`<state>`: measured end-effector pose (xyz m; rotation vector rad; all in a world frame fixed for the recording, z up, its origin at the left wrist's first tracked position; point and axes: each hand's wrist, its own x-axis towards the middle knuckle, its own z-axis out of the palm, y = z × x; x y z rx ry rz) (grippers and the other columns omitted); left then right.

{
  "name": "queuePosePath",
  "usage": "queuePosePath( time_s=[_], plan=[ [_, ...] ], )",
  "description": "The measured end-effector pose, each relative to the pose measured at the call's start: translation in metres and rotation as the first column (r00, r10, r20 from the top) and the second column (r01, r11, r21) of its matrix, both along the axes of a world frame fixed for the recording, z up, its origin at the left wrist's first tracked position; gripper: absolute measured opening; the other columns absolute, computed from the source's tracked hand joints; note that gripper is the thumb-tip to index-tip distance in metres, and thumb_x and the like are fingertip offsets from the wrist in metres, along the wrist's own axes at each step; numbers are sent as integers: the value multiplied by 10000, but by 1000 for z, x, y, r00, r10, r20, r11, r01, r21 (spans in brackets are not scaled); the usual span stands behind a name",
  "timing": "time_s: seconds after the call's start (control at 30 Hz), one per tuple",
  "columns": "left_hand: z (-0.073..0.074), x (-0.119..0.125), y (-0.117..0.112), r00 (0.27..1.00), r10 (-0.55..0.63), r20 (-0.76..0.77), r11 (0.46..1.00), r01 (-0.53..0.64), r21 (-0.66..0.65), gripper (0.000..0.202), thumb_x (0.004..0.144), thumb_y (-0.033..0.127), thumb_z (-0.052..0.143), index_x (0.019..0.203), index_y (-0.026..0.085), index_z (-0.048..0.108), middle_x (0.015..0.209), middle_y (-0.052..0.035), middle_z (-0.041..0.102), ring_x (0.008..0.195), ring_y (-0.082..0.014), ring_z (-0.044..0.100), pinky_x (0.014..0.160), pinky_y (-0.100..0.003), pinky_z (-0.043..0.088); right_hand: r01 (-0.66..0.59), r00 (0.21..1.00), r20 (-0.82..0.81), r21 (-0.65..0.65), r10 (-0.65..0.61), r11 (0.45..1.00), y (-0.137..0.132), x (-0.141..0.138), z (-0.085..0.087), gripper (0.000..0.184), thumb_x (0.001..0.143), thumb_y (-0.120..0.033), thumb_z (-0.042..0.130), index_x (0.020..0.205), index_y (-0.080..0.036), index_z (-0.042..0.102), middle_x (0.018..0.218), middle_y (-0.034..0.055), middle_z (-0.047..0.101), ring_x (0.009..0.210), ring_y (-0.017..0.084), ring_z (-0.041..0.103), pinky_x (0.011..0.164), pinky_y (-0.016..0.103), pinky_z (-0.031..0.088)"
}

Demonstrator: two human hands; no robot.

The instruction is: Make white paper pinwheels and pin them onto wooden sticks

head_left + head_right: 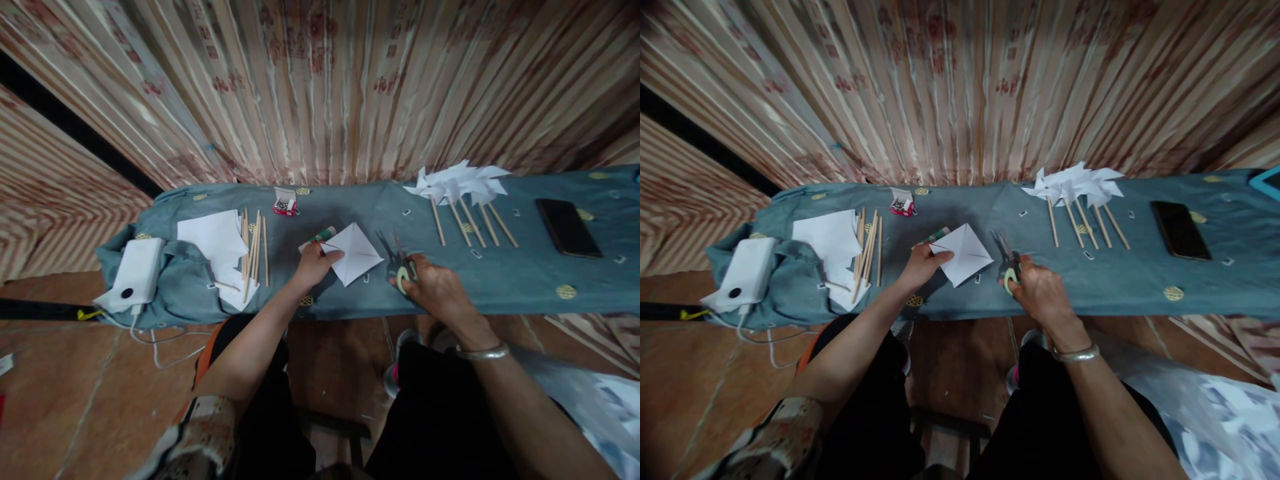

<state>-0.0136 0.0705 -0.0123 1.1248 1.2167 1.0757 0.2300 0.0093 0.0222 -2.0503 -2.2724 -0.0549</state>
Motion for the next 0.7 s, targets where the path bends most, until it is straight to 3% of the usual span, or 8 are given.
queuePosePath(
  time_s=[0.1,0.3,0.43,0.57,0.7],
  plan=[
    [-4,-1,2,976,-33,-214,992,57,110,79,671,166,721,750,162,725,732,-38,710,676,-181,625,675,-300,501,6,997,71,27,-8,1000,2,-2,-3,416,866,-374,604,1149,-70,575,745,158,729,700,295,706,614,330,465],
    [0,-8,-1,924,47,-379,972,45,230,475,689,91,707,1153,189,680,1053,-76,727,841,-195,668,799,-326,532,-7,994,113,51,1,999,8,2,-6,444,882,-339,587,1186,-16,568,749,183,718,696,289,687,602,327,438],
    [6,-18,-8,918,65,-392,962,46,268,475,700,78,704,1161,191,678,1195,-102,684,865,-189,671,755,-300,544,-10,985,174,13,7,1000,9,0,-2,356,895,-348,569,1088,-55,631,728,170,703,677,272,666,584,312,398],
    [10,-30,-20,927,67,-370,954,49,296,376,733,101,692,1095,202,699,1116,-81,703,763,-152,661,690,-274,539,-12,979,204,39,4,999,6,-4,3,260,905,-338,546,939,-107,662,687,153,677,660,270,646,567,311,376],
    [12,-44,-32,929,80,-361,949,40,313,313,753,136,684,1061,186,708,1020,-73,717,741,-145,651,674,-262,527,-15,985,175,83,0,996,5,-10,9,283,914,-332,528,986,-96,667,737,177,683,688,287,645,577,329,397]
  ],
)
